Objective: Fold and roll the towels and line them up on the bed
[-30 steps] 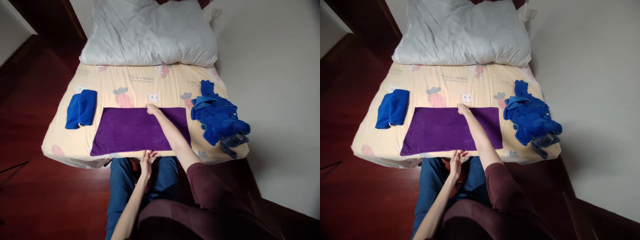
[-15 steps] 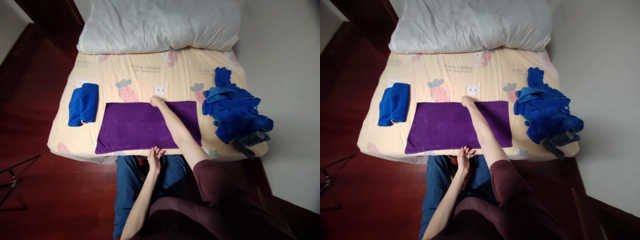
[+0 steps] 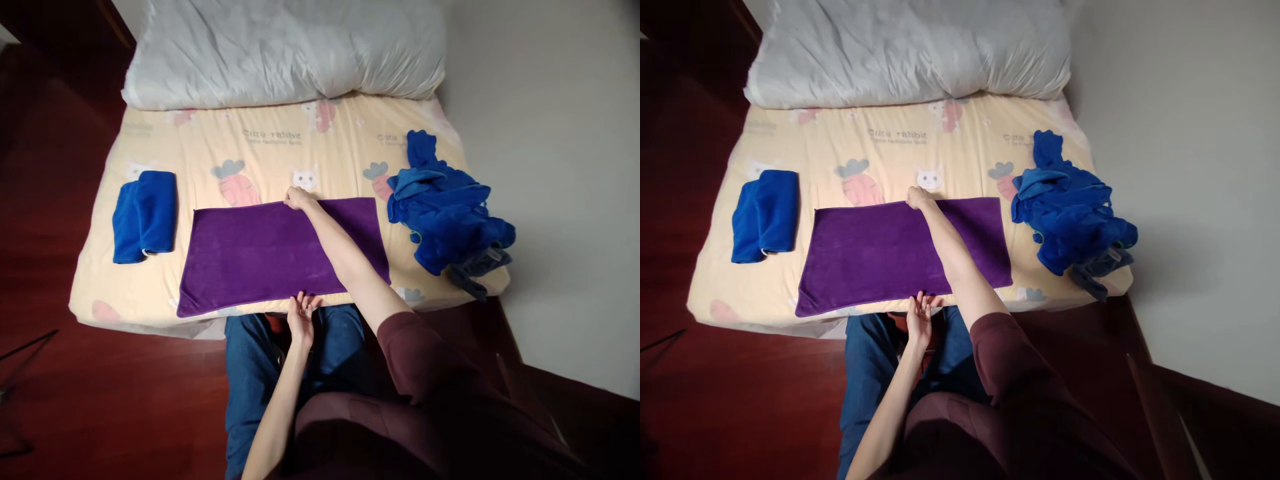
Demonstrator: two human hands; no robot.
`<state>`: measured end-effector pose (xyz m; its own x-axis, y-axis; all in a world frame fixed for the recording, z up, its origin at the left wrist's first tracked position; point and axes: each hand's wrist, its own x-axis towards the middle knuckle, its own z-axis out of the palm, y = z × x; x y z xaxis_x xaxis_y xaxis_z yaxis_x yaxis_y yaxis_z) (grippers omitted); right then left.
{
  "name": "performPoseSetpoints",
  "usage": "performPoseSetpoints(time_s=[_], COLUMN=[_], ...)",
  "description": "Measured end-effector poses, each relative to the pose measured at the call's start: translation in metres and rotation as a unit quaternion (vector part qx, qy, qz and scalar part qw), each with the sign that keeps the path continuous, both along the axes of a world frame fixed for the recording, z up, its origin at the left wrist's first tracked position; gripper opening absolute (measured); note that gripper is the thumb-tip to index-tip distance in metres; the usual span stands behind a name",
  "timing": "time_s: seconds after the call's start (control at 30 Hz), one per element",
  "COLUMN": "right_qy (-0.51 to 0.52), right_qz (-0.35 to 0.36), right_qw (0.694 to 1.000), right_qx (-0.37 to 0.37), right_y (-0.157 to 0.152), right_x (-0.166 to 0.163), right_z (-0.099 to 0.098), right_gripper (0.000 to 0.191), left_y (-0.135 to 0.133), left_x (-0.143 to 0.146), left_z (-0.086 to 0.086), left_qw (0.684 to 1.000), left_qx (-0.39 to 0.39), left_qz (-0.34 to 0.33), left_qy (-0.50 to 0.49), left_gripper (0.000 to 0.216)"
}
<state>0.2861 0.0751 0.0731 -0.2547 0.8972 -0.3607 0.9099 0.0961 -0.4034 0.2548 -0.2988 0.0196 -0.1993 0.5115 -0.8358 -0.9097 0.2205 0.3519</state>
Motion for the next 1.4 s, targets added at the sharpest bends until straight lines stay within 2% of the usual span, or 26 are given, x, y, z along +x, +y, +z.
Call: performPoseSetpoints(time_s=[0.17, 0.37, 0.57, 0.67, 0.8, 0.93, 1.03, 1.13, 1.2, 1.27, 1.33, 1.4], right_qy=[0.038, 0.060, 0.083, 0.109, 0.143, 0.193, 0.239, 0.296, 0.340, 0.387, 0.437, 0.483], right_qz=[-0.011, -0.033, -0.028, -0.037, -0.040, -0.051, -0.064, -0.073, -0.093, -0.118, -0.141, -0.168], right_qw=[0.998, 0.997, 0.996, 0.992, 0.986, 0.974, 0.959, 0.936, 0.915, 0.890, 0.859, 0.825], right_qx=[-0.042, 0.022, 0.022, 0.047, 0.071, 0.104, 0.139, 0.175, 0.196, 0.210, 0.225, 0.241], right_y=[-0.001, 0.010, 0.008, 0.006, 0.003, -0.006, -0.018, -0.037, -0.055, -0.076, -0.097, -0.117], right_x=[-0.004, -0.002, 0.000, 0.002, 0.011, 0.027, 0.044, 0.064, 0.079, 0.094, 0.108, 0.119], right_z=[-0.004, 0.005, 0.017, 0.021, 0.040, 0.077, 0.115, 0.160, 0.191, 0.219, 0.243, 0.262], right_gripper=[0.014, 0.024, 0.025, 0.024, 0.019, 0.008, 0.007, 0.017, 0.026, 0.033, 0.036, 0.038], left_y=[0.000, -0.003, -0.006, -0.006, -0.009, -0.015, -0.015, -0.004, 0.011, 0.028, 0.048, 0.068], left_x=[-0.003, -0.004, -0.004, -0.005, -0.007, -0.015, -0.037, -0.078, -0.114, -0.150, -0.183, -0.207], left_z=[0.000, 0.009, 0.013, 0.016, 0.028, 0.048, 0.070, 0.103, 0.133, 0.169, 0.210, 0.252], left_qw=[1.000, 1.000, 0.999, 0.998, 0.998, 0.994, 0.981, 0.949, 0.906, 0.843, 0.781, 0.741], left_qx=[-0.008, -0.006, -0.017, -0.008, 0.005, 0.052, 0.128, 0.214, 0.277, 0.313, 0.303, 0.289], left_qz=[-0.003, 0.023, 0.030, 0.023, 0.018, 0.008, 0.011, 0.002, -0.024, -0.063, -0.082, -0.076], left_qy=[-0.006, 0.009, 0.034, 0.049, 0.066, 0.093, 0.145, 0.231, 0.320, 0.432, 0.540, 0.601], left_gripper=[0.014, 0.009, 0.013, 0.013, 0.012, 0.011, 0.017, 0.027, 0.030, 0.028, 0.022, 0.017])
